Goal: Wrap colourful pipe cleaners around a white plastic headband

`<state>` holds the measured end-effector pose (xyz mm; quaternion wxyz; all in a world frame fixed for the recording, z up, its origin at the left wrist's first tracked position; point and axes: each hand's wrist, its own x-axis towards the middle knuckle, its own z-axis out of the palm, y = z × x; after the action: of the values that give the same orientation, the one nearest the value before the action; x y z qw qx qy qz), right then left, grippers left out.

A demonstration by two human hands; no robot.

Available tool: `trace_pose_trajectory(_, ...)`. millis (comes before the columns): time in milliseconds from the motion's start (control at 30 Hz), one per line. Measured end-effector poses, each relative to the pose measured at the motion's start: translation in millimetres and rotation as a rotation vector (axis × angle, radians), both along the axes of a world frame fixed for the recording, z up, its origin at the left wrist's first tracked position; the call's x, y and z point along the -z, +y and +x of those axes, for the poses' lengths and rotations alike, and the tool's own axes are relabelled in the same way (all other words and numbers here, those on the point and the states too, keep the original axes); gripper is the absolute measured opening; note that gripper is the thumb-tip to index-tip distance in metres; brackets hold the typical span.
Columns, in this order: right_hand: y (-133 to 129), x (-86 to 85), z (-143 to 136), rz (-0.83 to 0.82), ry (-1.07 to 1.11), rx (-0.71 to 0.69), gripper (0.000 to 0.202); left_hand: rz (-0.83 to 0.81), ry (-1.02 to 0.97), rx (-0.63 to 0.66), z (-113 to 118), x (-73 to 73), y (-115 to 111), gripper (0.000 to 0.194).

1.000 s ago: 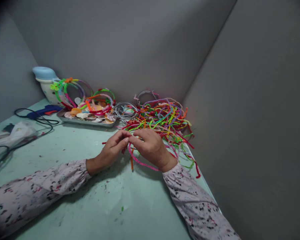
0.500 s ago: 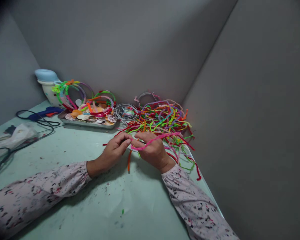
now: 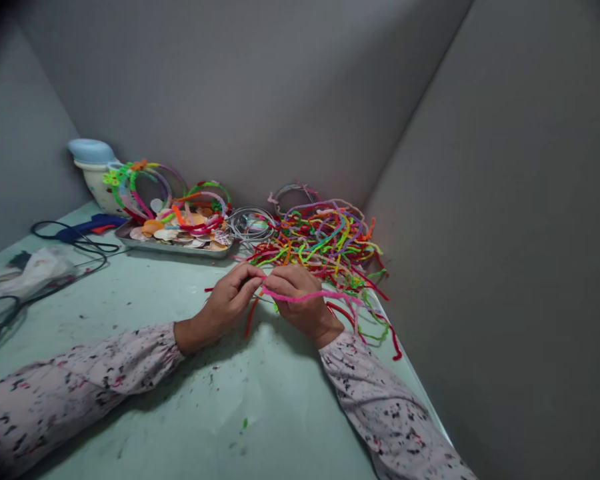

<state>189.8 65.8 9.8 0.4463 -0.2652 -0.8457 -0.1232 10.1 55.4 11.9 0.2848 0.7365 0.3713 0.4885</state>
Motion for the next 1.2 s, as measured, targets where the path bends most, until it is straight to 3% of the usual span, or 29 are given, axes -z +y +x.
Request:
trace_pose_trajectory(300,-4.0,-5.5,-11.8,-0.062,0.137,-0.044,0.016,0.099,0.003,-0.035,-2.1,2.1,-3.7,0.014)
trace_pose_trajectory(733,-7.9,-4.4,-13.9,-0.128,0.199,0.006,0.011,0.215,0.037,-0.055,-2.2,2.3,-2.9,0.01)
trace_pose_trajectory(967,-11.2,-4.8,-16.3,-0.277,0.241,0.038,0.001,0.247,0.049,-0.059,-2.3,5.1,-0.8,0.008)
trace_pose_trajectory(1200,-14.6,-15.4,-19.1,-0.473,0.296,0.006,0.007,0.259,0.068,-0.072,-3.3,3.4,-1.2,0.009)
